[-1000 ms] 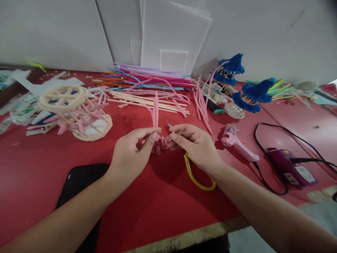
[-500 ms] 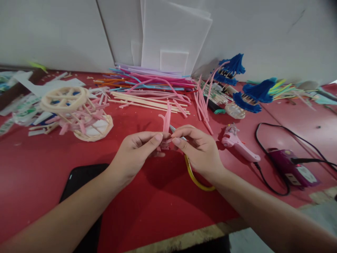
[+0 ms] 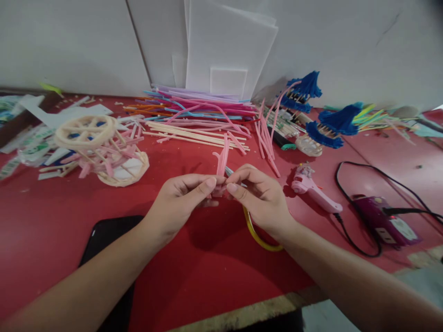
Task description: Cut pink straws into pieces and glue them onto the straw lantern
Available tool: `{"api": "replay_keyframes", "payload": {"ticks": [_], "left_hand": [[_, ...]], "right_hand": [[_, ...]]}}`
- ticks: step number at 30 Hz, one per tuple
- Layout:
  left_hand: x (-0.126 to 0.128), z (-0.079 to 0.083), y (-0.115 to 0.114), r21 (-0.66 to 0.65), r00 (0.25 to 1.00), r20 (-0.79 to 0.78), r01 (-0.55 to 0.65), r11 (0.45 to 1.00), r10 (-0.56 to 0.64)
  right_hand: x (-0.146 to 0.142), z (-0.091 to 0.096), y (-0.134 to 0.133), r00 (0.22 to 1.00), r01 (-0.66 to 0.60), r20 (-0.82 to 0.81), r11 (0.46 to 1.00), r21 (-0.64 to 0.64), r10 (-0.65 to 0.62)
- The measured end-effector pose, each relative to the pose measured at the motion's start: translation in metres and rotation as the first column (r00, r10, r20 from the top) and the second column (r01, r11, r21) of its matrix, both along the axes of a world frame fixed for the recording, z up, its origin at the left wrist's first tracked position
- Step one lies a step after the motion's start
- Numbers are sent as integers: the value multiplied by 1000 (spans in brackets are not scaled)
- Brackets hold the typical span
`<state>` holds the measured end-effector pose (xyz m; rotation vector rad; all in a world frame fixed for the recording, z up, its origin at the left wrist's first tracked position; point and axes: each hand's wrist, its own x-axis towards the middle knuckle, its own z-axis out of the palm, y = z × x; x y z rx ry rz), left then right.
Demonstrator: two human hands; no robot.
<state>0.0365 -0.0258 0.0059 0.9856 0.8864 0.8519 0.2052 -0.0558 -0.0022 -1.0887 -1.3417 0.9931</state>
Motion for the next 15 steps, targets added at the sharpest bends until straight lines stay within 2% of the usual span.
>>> {"api": "replay_keyframes", "payload": {"ticks": [5,15], "left_hand": [[1,-2,1,47,1000,-11,12,999,-11],[0,1,3,95,999,2,40,995,-40]], "right_hand": [[0,0,0,999,-18,-45,997,-74,14],[-3,-1,-1,997,6,-81,999,-54,-11]]}}
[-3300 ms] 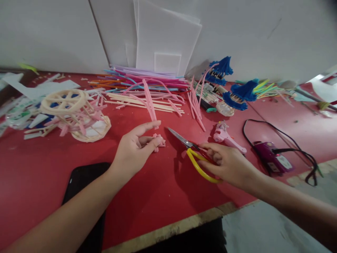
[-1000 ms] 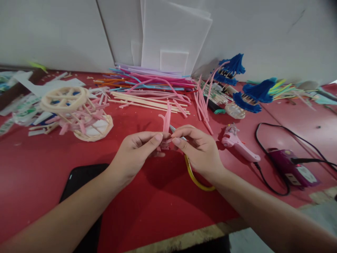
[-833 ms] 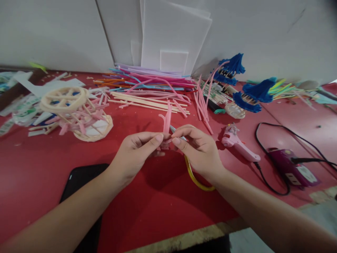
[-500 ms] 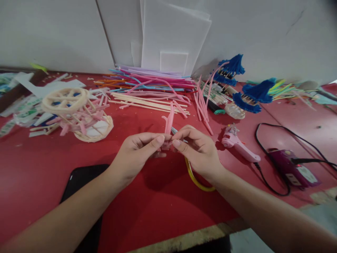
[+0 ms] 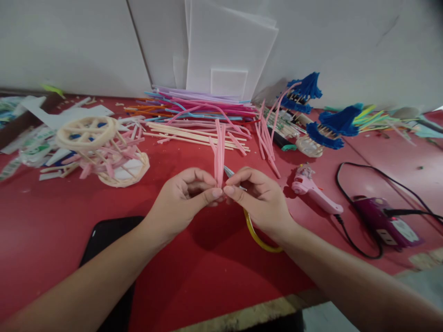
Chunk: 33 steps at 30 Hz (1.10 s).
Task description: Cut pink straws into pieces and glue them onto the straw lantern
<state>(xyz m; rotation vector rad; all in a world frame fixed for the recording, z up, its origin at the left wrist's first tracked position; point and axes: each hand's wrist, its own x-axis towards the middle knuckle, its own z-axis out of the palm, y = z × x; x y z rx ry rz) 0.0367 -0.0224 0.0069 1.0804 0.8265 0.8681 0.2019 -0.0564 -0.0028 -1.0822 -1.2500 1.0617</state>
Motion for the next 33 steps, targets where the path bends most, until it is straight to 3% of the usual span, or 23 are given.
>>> {"api": "replay_keyframes", "payload": {"ticks": [5,9,15,19,23,27,33], "left_hand": [[1,1,1,-54,999,4,32,998,-32],[1,2,0,-56,996,18,83,995,-82],[3,3,-2,-97,998,-12,56,994,-57],[3,2,-1,-106,1000,-1,25,994,-25],[1,-1,0,-163,994,96,58,985,-43],[0,-1,1,-195,981,172,119,974,-86],[0,2,-1,-246,974,142,207,947,-177]], "right_hand": [[1,0,0,1000,-17,-8,997,73,17],[1,-1,-1,999,-23,-23,998,51,24],[8,-1,4,992,124,24,988,-90,-123],[14,-3,8,973,193,145,977,-88,-179],[13,-3,8,999,-19,28,999,-27,20],[8,-4,7,966,-257,-34,966,-35,256],[6,-5,5,952,-292,-119,952,-94,281]]}}
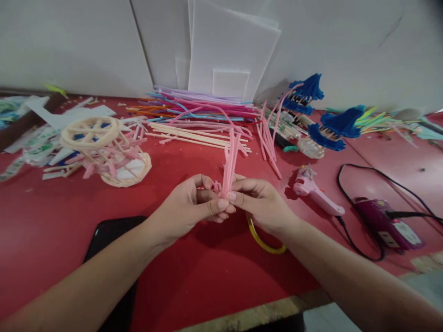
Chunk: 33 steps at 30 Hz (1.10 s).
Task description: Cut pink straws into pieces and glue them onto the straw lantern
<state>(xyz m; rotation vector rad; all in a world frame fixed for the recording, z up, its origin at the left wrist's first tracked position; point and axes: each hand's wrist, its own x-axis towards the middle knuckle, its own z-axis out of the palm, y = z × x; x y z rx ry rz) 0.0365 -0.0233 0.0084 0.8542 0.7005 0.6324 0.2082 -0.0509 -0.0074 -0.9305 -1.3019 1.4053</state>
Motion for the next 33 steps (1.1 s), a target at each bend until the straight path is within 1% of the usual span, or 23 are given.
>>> {"api": "replay_keyframes", "payload": {"ticks": [1,3,6,8,10,12,15,18,20,23,29,33], "left_hand": [[0,0,-1,-4,1000,-21,4,1000,-4],[1,-1,-1,12,997,-74,-27,1000,28],[1,-3,-2,106,980,-146,-120,987,134],[1,-5,-2,178,969,-152,-166,970,194],[0,-6,-1,204,969,-136,-175,963,205],[-1,-7,0,188,980,-121,-136,973,160],[-2,-7,1,150,992,-101,-62,987,78],[-2,-5,0,160,993,-89,-57,986,72],[-2,-4,-1,205,992,-84,-79,976,99],[-3,-4,-1,268,985,-75,-128,955,153],[-1,-6,-1,257,980,-62,-169,952,191],[2,-3,-4,275,962,-62,-239,931,265]], "right_hand": [[0,1,0,1000,5,28,1000,8,-5],[1,4,-1,992,37,120,998,41,-41],[3,8,0,945,94,304,990,104,-122],[3,9,0,913,93,384,987,131,-137],[3,8,-1,901,71,416,989,128,-119],[2,7,-1,913,47,401,995,92,-80],[0,6,-2,959,14,282,1000,-9,-11],[-1,5,-2,986,10,164,996,-89,5],[-1,6,-2,991,17,130,997,-76,-7],[-2,10,-5,990,27,142,1000,-3,-27],[-9,11,-12,980,102,169,994,33,-106],[-12,10,-13,978,134,158,990,41,-139]]}}
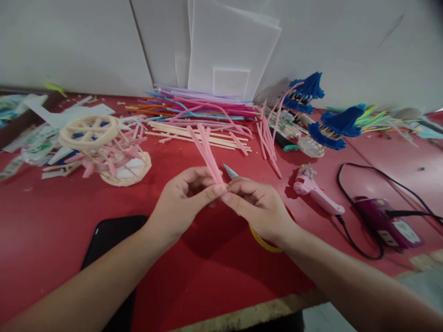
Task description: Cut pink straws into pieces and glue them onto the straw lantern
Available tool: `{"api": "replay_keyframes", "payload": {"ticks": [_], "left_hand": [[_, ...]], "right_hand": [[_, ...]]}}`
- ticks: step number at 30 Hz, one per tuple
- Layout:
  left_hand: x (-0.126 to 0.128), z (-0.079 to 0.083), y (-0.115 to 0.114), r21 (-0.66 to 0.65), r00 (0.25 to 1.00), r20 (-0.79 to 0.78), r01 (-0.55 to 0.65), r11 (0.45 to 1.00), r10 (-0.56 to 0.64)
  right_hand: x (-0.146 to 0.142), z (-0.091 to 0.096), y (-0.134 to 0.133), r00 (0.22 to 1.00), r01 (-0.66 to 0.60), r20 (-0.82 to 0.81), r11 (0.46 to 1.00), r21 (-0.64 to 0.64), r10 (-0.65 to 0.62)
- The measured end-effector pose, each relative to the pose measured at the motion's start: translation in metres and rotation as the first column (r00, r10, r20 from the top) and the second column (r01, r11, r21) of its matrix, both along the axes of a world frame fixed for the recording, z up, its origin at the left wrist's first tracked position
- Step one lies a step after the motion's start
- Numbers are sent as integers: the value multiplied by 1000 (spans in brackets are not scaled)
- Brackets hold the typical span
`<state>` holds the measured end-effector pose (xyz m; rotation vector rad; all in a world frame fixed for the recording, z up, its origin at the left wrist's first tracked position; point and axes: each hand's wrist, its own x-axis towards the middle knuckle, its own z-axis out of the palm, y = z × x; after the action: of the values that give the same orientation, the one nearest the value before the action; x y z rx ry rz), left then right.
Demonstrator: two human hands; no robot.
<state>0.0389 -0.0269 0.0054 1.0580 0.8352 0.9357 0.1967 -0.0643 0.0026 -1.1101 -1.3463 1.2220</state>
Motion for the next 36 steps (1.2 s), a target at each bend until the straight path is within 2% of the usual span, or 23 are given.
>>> {"api": "replay_keyframes", "payload": {"ticks": [4,6,8,11,13,15,18,25,32,36], "left_hand": [[2,4,-4,141,991,-65,-107,984,117],[2,5,-6,238,982,-126,-107,965,140],[2,5,-7,276,979,-165,-72,958,121],[1,4,-6,204,981,-164,-65,977,100],[0,2,-5,128,985,-132,-99,987,116],[0,0,-4,64,989,-82,-120,991,125],[0,-2,-3,18,993,-43,-108,994,108],[0,-2,-2,12,996,-47,-71,997,71],[1,-3,-3,37,994,-72,-78,996,81],[1,-3,-3,52,992,-81,-88,995,92]], "right_hand": [[-1,0,1,1000,-1,11,999,-33,1],[0,-1,2,999,-12,35,1000,-26,13],[1,-2,2,996,-15,90,1000,7,14],[3,-3,2,968,-15,250,989,146,-22],[4,-3,2,933,-35,355,961,275,-68],[5,-3,1,902,-50,414,922,383,-123],[5,-3,1,873,-29,446,890,455,-199],[5,-3,0,878,64,408,908,415,-248],[0,-2,-2,928,147,303,961,236,-216],[-1,-1,-2,924,148,320,968,201,-208]]}}
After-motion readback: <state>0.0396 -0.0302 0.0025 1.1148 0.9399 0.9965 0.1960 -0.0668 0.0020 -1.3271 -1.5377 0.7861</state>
